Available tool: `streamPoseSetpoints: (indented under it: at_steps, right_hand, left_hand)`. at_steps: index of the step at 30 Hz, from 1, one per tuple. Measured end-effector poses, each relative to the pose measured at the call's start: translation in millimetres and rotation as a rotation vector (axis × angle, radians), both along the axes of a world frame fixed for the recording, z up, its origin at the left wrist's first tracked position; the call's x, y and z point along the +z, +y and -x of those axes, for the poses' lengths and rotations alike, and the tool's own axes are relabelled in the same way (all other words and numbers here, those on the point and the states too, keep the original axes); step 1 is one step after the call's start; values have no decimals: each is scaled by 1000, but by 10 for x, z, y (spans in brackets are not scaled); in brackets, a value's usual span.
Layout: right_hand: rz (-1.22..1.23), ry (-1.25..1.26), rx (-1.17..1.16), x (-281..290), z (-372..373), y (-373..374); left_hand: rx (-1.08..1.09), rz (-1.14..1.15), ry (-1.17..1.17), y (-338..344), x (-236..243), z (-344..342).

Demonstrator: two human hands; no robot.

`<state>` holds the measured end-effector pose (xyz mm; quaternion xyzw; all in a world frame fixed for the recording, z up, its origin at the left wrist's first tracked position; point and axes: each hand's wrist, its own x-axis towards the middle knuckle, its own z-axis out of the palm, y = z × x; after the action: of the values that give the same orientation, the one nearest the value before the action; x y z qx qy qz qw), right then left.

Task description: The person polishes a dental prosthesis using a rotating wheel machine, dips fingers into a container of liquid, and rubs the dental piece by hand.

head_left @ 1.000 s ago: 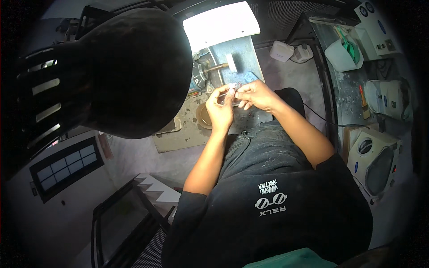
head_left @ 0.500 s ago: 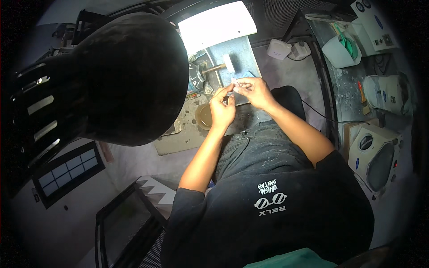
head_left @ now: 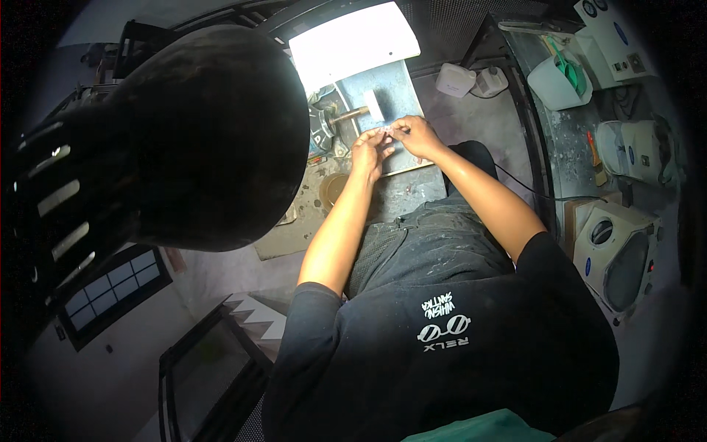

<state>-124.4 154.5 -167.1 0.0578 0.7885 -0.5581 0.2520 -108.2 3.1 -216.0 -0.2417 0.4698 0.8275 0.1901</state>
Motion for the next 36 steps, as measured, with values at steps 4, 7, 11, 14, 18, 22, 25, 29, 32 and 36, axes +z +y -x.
streamPoseSetpoints:
  at_steps: [4,7,11,14,18,22,25,29,32,36]
  right_hand:
    - [-49,205,-96,-372,87,15]
    - [-74,67,-95,-267,153,-71]
    - [-62,28,-82,-298,239,-108]
    - [-66,-163,-127,-1,276,-177]
    - [-58,-52,-207,-326,301,-240]
    - [53,-90,-132,-729,381,-63]
    - [88,-74,-98,-736,390,-131]
    - [102,-83,-113,-600,360,-131]
    - [232,-117,-163,-584,368,-107]
    - [154,-64,-147,-504,368,-119]
  left_hand:
    - [80,-63,-33,138,-137,139]
    - [203,-61,-123,131,-155,194]
    - [236,-129,-171,142,-294,256]
    - [268,-132,-224,104,-331,290]
    - [287,-127,-242,80,-319,297]
    - [280,-63,-224,212,-204,285]
    - [299,-80,-228,156,-224,300]
    - [318,-87,-228,163,-184,264]
    - [338,-111,-249,221,-166,281]
    - [312,-132,-241,212,-171,268]
